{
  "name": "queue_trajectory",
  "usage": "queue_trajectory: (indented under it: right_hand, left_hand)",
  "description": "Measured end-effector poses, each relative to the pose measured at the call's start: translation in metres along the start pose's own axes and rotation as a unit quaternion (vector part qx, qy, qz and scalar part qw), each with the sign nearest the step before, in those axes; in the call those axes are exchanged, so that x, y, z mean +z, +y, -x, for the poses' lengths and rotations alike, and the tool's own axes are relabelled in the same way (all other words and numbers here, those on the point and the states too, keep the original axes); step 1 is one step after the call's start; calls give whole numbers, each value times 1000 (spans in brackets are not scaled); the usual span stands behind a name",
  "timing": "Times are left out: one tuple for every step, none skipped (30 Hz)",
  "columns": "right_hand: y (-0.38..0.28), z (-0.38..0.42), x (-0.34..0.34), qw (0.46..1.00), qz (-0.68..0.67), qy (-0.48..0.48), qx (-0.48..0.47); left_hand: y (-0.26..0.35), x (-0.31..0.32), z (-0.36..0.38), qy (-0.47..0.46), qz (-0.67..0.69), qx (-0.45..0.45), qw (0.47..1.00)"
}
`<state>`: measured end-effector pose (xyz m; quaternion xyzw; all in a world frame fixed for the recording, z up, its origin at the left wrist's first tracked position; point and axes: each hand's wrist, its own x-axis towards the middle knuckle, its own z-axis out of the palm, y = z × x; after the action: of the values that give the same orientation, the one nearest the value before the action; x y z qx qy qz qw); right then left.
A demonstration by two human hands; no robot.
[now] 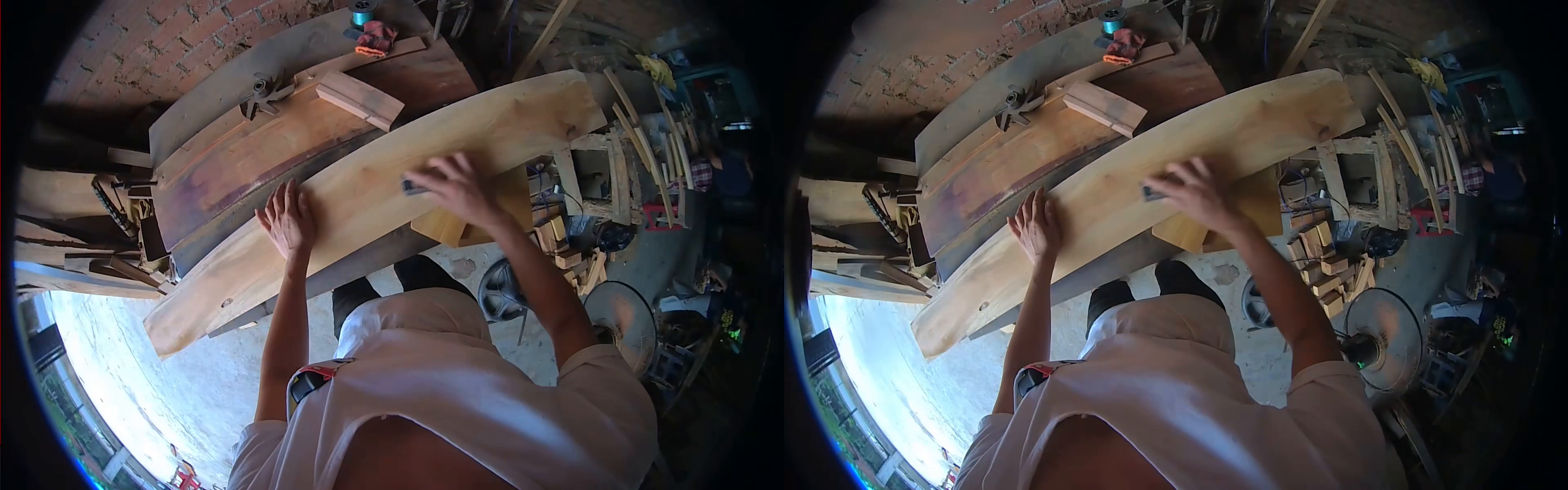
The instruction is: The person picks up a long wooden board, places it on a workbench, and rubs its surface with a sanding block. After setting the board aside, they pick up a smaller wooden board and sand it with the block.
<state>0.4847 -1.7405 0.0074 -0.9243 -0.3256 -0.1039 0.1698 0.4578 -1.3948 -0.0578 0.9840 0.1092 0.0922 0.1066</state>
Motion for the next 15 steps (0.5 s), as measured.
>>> queue_trajectory:
  right_hand:
    - [38,12,-27,997,32,-14,71]
    - [72,25,-55,988,92,-13,121]
    - [105,36,-77,975,155,6,158]
    - [141,53,-94,966,178,29,187]
    - [164,60,-102,955,199,53,213]
    - [166,57,-97,956,196,55,210]
    - [164,55,-90,949,200,73,231]
    - [161,54,-83,941,206,94,253]
    - [125,35,-73,956,166,80,228]
    - [90,18,-55,972,121,68,191]
    - [51,1,-37,985,30,66,154]
    - [16,-11,-17,994,-19,45,102]
    - [-8,-18,10,998,-56,6,42]
    - [-22,-23,28,998,-53,15,-3]
    - [-27,-28,37,997,-49,24,-49]
  left_hand:
    - [1,-1,-2,4,1,1,1000]
    - [1,-3,-3,-6,2,-6,1000]
    - [3,-4,-2,-18,3,-14,1000]
    - [4,-4,-1,2,1,-4,1000]
    - [6,-6,-1,4,-1,-6,1000]
    - [7,-7,-2,-4,-3,-6,1000]
    - [8,-10,-2,-13,-6,-6,1000]
    - [8,-12,-3,-8,-8,-6,1000]
    - [7,-9,-3,-6,-17,-8,1000]
    - [7,-6,-2,-6,-25,-8,1000]
    - [6,-6,-2,-4,-25,-4,1000]
    - [6,-6,-1,-12,-21,-7,1000]
    - [6,-6,-2,-19,-19,-7,1000]
    - [7,-7,-2,-19,-23,-10,1000]
    - [6,-6,-3,-14,-25,-1,1000]
